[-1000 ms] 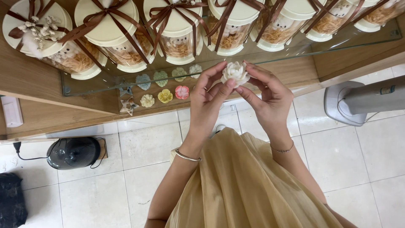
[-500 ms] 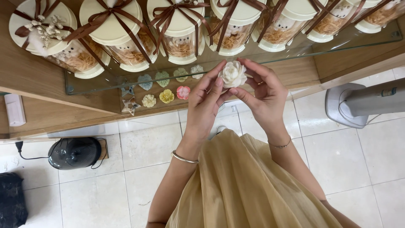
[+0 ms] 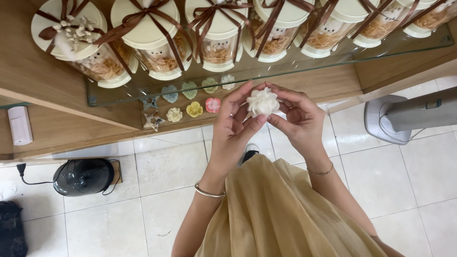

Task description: The recorder is picking up and inspecting various small, flower-shaped decorative candles from a workbench and a display shelf.

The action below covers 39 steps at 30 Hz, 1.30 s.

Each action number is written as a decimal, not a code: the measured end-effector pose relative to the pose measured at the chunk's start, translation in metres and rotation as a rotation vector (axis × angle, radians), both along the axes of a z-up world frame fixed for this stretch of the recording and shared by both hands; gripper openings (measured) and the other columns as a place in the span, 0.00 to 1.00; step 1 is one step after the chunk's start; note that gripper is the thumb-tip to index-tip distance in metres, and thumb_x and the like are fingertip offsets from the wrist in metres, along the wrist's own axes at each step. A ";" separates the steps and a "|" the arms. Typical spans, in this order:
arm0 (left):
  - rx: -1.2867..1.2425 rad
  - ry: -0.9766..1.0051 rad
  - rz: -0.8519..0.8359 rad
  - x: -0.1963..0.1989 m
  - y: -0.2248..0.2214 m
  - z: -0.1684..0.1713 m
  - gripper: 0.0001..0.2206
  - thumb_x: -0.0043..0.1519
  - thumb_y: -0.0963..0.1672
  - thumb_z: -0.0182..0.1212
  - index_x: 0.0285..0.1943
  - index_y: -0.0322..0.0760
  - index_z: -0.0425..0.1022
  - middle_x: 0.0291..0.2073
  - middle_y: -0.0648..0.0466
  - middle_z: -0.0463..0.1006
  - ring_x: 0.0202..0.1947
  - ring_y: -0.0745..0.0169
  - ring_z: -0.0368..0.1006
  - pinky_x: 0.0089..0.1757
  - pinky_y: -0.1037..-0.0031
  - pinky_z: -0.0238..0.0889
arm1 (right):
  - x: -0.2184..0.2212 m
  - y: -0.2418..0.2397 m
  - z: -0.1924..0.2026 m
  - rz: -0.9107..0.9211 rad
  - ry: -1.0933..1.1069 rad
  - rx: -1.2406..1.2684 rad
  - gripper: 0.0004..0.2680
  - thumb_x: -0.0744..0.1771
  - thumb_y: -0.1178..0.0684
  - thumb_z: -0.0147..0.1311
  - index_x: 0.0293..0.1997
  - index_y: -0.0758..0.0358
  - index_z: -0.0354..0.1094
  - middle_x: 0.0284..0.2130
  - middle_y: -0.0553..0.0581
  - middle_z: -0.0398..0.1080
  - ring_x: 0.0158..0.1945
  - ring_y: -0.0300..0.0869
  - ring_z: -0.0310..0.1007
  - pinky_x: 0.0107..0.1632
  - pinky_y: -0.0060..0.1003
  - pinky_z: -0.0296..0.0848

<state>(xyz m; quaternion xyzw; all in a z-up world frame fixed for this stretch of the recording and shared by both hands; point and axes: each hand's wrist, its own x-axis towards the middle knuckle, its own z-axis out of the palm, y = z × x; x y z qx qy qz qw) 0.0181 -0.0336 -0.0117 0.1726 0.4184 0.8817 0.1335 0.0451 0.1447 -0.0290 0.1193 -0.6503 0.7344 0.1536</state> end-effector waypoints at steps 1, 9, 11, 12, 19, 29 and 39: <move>0.002 -0.001 -0.001 0.002 -0.004 0.001 0.28 0.67 0.33 0.60 0.77 0.31 0.56 0.71 0.44 0.65 0.70 0.59 0.65 0.65 0.68 0.65 | 0.002 -0.005 0.007 -0.001 -0.001 0.002 0.17 0.67 0.70 0.60 0.63 0.72 0.64 0.66 0.68 0.65 0.72 0.51 0.66 0.73 0.47 0.73; -0.203 0.226 0.158 0.016 -0.026 -0.018 0.31 0.70 0.35 0.60 0.80 0.35 0.48 0.72 0.41 0.69 0.77 0.49 0.62 0.69 0.64 0.65 | 0.030 -0.032 0.003 0.073 -0.191 -0.157 0.25 0.65 0.63 0.66 0.70 0.69 0.59 0.66 0.58 0.63 0.69 0.41 0.65 0.69 0.45 0.74; -0.314 0.346 0.203 0.024 -0.027 -0.027 0.33 0.70 0.35 0.61 0.82 0.37 0.46 0.71 0.45 0.71 0.75 0.51 0.65 0.69 0.65 0.64 | 0.042 -0.036 -0.010 0.029 -0.211 -0.233 0.25 0.66 0.61 0.65 0.71 0.70 0.59 0.64 0.59 0.65 0.66 0.43 0.67 0.68 0.44 0.74; -0.428 0.468 0.282 0.023 -0.025 -0.031 0.35 0.71 0.35 0.62 0.83 0.39 0.44 0.69 0.48 0.72 0.73 0.53 0.67 0.68 0.66 0.62 | 0.043 -0.036 -0.016 0.018 -0.227 -0.309 0.25 0.66 0.59 0.65 0.71 0.71 0.59 0.61 0.60 0.68 0.64 0.44 0.70 0.67 0.42 0.73; -0.659 0.592 0.194 0.029 -0.017 -0.008 0.38 0.60 0.34 0.66 0.77 0.49 0.51 0.72 0.39 0.59 0.71 0.43 0.63 0.63 0.59 0.67 | 0.067 -0.033 -0.025 -0.059 -0.346 -0.582 0.23 0.68 0.59 0.63 0.71 0.72 0.58 0.60 0.62 0.67 0.62 0.47 0.68 0.62 0.42 0.71; -0.442 0.674 0.172 0.059 0.024 0.013 0.28 0.60 0.42 0.75 0.68 0.36 0.66 0.67 0.45 0.66 0.69 0.48 0.67 0.64 0.61 0.70 | 0.121 0.010 -0.015 -0.124 -0.198 -0.938 0.21 0.68 0.57 0.58 0.70 0.69 0.57 0.62 0.68 0.65 0.65 0.56 0.66 0.68 0.56 0.65; -0.353 -0.087 -0.660 0.186 0.148 -0.008 0.18 0.70 0.47 0.53 0.65 0.34 0.69 0.55 0.50 0.75 0.51 0.63 0.73 0.50 0.70 0.74 | 0.288 0.082 0.025 -0.749 -0.268 -0.168 0.23 0.63 0.70 0.59 0.66 0.68 0.61 0.53 0.60 0.70 0.59 0.43 0.70 0.53 0.37 0.75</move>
